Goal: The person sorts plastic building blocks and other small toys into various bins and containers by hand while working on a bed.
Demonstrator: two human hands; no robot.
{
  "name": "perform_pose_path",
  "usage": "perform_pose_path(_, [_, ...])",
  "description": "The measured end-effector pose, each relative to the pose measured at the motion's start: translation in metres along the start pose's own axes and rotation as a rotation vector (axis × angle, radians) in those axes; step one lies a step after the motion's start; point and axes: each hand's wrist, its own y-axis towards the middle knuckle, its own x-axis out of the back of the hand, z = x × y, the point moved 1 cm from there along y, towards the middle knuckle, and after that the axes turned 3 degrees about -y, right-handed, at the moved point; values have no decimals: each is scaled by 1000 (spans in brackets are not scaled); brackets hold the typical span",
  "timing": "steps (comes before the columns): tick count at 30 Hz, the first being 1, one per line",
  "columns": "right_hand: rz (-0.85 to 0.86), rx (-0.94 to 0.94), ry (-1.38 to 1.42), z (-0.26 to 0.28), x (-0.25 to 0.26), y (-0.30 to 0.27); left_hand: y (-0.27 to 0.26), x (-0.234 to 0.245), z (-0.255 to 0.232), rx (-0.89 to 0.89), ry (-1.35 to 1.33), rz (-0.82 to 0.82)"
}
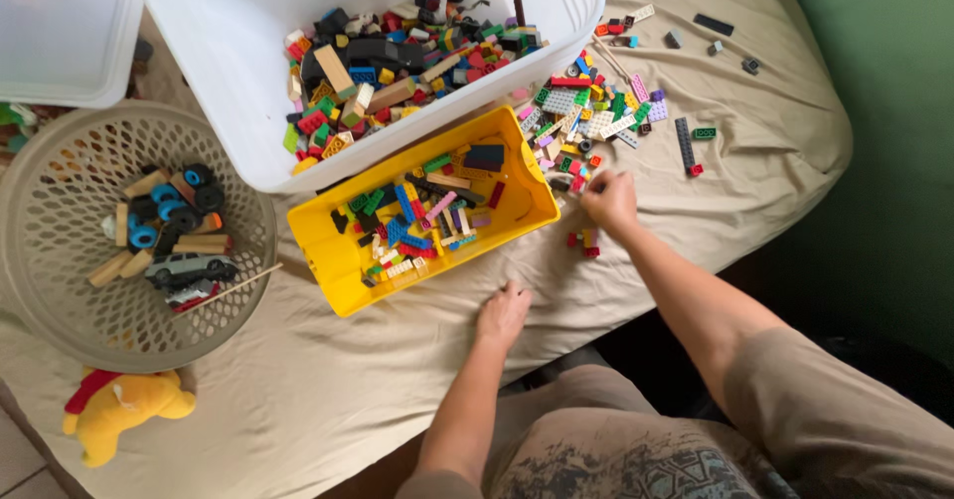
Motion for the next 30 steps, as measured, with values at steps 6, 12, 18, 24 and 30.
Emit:
perform_pose_path(6, [-84, 178, 428, 78, 75, -9, 12, 120, -35, 3, -518, -137])
perform_pose_path(12, [-152, 737, 325, 156, 80, -50, 12, 235, 52, 233, -340, -613])
perform_pose_path(18, [74, 984, 78, 196, 55, -100, 37, 223, 122, 482, -154, -148])
perform_pose_path(24, [-179, 749, 284, 151, 44, -37, 111, 178, 119, 15, 4, -442])
perform_pose_path(30, [-185, 325, -64, 57, 61, 83, 122, 168, 101, 161, 91, -193])
